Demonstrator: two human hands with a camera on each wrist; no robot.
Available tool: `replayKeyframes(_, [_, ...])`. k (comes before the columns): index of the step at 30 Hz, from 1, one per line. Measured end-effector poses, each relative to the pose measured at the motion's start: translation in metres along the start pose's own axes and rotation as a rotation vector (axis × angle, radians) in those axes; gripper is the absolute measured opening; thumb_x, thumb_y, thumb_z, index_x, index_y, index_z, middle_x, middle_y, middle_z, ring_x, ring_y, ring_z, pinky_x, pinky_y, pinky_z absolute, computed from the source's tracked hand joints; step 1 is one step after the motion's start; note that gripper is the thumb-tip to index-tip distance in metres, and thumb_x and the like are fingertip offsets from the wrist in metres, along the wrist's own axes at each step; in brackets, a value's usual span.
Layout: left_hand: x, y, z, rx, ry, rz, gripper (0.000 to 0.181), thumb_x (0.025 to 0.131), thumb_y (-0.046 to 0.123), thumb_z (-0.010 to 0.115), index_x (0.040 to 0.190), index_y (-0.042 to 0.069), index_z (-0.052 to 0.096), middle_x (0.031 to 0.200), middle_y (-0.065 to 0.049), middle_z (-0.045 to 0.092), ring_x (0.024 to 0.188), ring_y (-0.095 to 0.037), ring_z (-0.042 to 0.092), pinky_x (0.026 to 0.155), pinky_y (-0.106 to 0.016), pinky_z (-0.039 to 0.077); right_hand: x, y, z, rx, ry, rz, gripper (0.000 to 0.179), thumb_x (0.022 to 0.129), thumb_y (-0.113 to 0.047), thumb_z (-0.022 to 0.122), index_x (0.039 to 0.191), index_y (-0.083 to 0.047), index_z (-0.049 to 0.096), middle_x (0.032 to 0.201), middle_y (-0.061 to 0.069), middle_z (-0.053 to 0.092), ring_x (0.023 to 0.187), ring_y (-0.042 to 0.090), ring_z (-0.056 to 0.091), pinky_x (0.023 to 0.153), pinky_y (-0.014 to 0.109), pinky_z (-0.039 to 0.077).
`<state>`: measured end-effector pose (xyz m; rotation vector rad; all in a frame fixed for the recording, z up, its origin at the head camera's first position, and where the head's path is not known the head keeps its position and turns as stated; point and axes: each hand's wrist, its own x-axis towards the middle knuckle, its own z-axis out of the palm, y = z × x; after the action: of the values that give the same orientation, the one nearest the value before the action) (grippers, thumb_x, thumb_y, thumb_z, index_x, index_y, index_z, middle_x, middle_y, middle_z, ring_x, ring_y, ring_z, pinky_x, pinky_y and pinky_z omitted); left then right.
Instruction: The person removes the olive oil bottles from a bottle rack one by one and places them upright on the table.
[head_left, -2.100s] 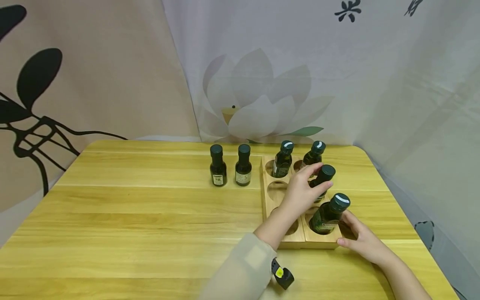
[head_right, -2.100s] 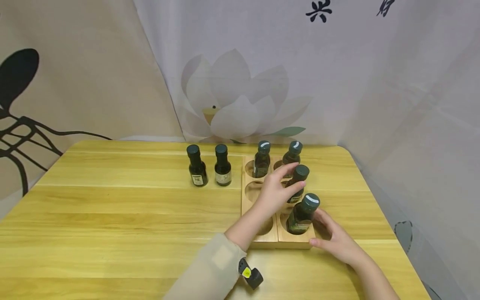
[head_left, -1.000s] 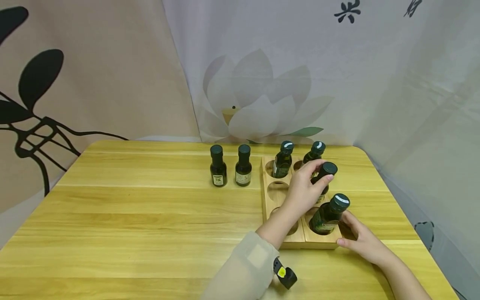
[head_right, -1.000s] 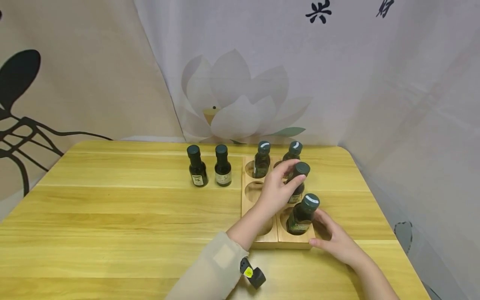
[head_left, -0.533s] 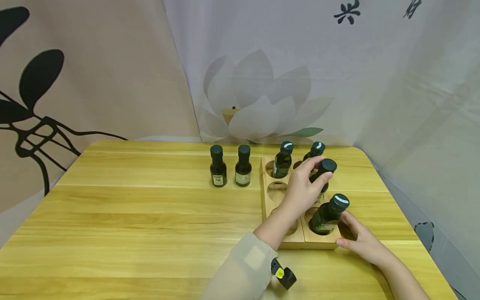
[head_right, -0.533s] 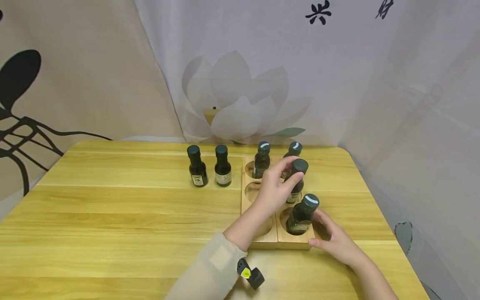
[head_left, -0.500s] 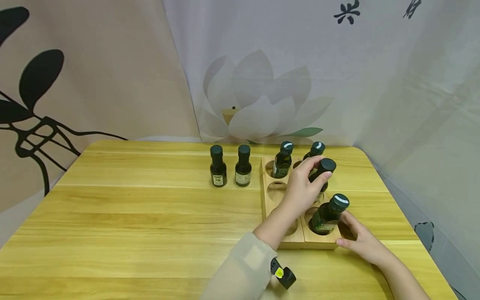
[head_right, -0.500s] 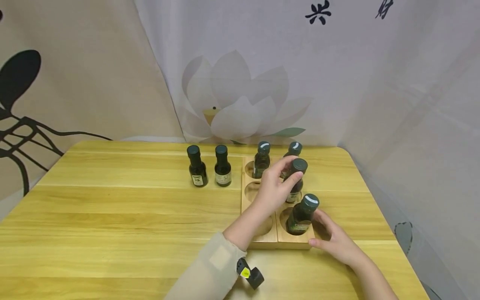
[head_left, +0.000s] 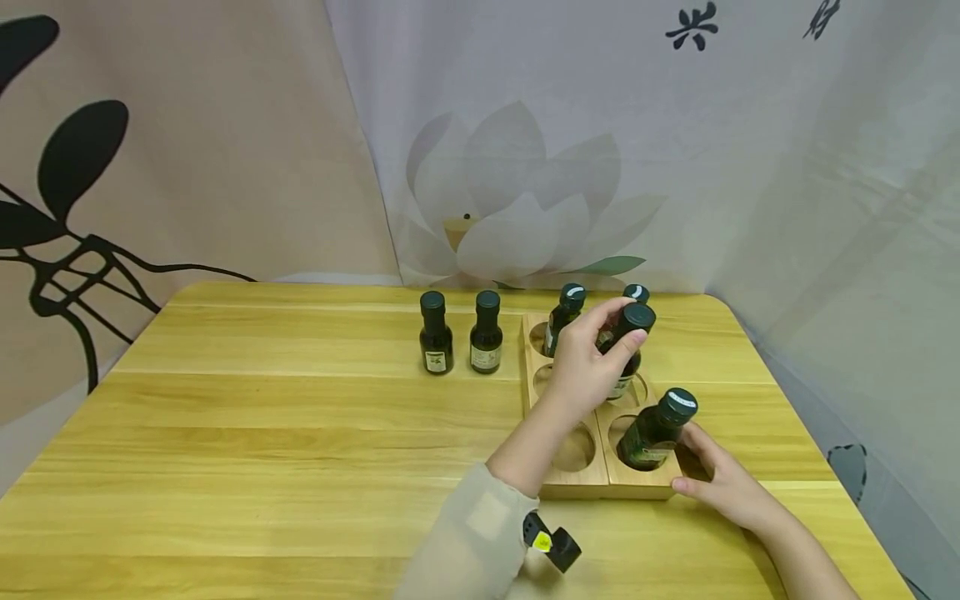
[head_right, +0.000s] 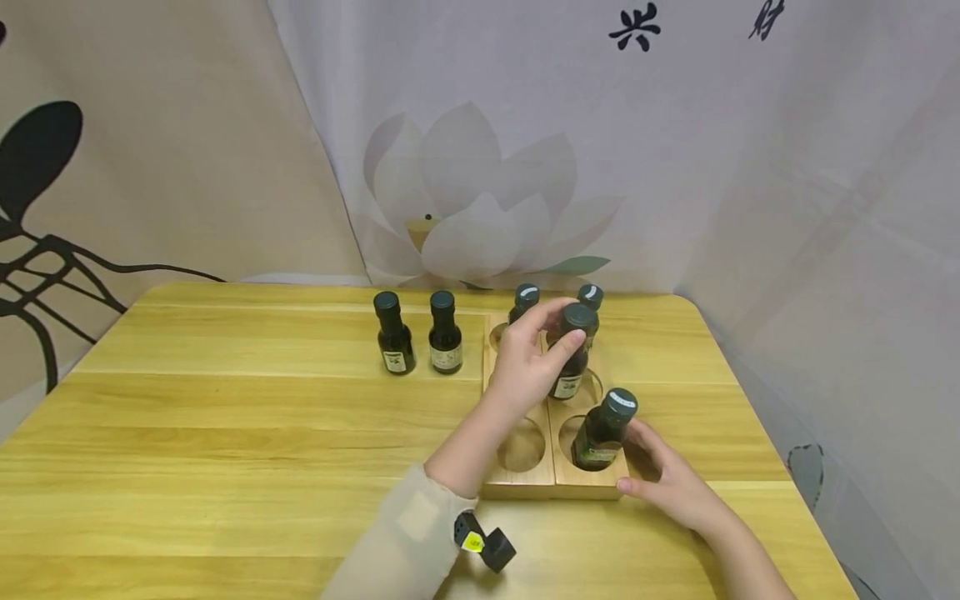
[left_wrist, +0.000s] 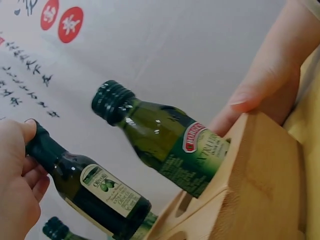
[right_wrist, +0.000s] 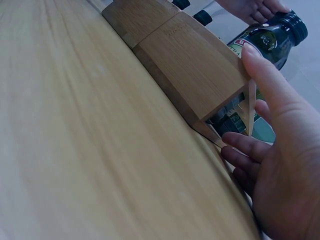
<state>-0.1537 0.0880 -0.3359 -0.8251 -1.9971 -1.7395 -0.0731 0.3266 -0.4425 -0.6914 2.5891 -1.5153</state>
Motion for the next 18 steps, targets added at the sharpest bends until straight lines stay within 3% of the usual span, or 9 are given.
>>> replayKeyframes(7, [-0.002, 0.007, -0.017, -0.015, -0.031, 0.051, 0.03, 0.092, 0.008, 0.065, 0.12, 0.001, 0.06, 0.104, -0.008, 0.063, 0.093, -0.012, 0.058, 0.081, -0.021, 0.048, 0.0, 0.002, 0.0, 0.004, 0.001, 0.007, 0.078, 0.082, 0.003, 0.069, 0.145, 0.008, 0.024, 0.134, 0.038, 0.039, 0.123, -0.009, 0.034, 0.097, 0.007, 0.024])
replayKeyframes(15, [-0.012, 0.012, -0.045, 0.017, -0.028, 0.027, 0.032, 0.092, 0.006, 0.064, 0.122, -0.001, 0.057, 0.103, -0.01, 0.062, 0.093, -0.018, 0.056, 0.082, -0.03, 0.047, -0.001, 0.004, -0.001, 0.008, -0.001, 0.005, 0.077, 0.082, 0.004, 0.068, 0.145, 0.009, 0.024, 0.134, 0.038, 0.04, 0.123, -0.009, 0.035, 0.097, 0.007, 0.024])
replayKeyframes(17, [-0.014, 0.014, -0.053, 0.042, -0.019, 0.011, 0.034, 0.093, 0.007, 0.063, 0.125, -0.001, 0.056, 0.104, -0.01, 0.062, 0.094, -0.018, 0.056, 0.08, -0.032, 0.047, -0.001, 0.005, -0.001, 0.009, 0.0, 0.003, 0.077, 0.082, 0.004, 0.068, 0.145, 0.008, 0.025, 0.139, 0.023, 0.044, 0.123, -0.007, 0.036, 0.098, 0.008, 0.025])
replayKeyframes(18, [-0.014, 0.015, -0.058, 0.044, -0.011, 0.005, 0.034, 0.093, 0.007, 0.063, 0.125, -0.001, 0.056, 0.105, -0.01, 0.062, 0.094, -0.018, 0.056, 0.08, -0.031, 0.048, -0.001, 0.006, -0.001, 0.012, -0.001, 0.003, 0.077, 0.082, 0.004, 0.068, 0.145, 0.008, 0.025, 0.139, 0.022, 0.044, 0.123, -0.007, 0.036, 0.098, 0.008, 0.025])
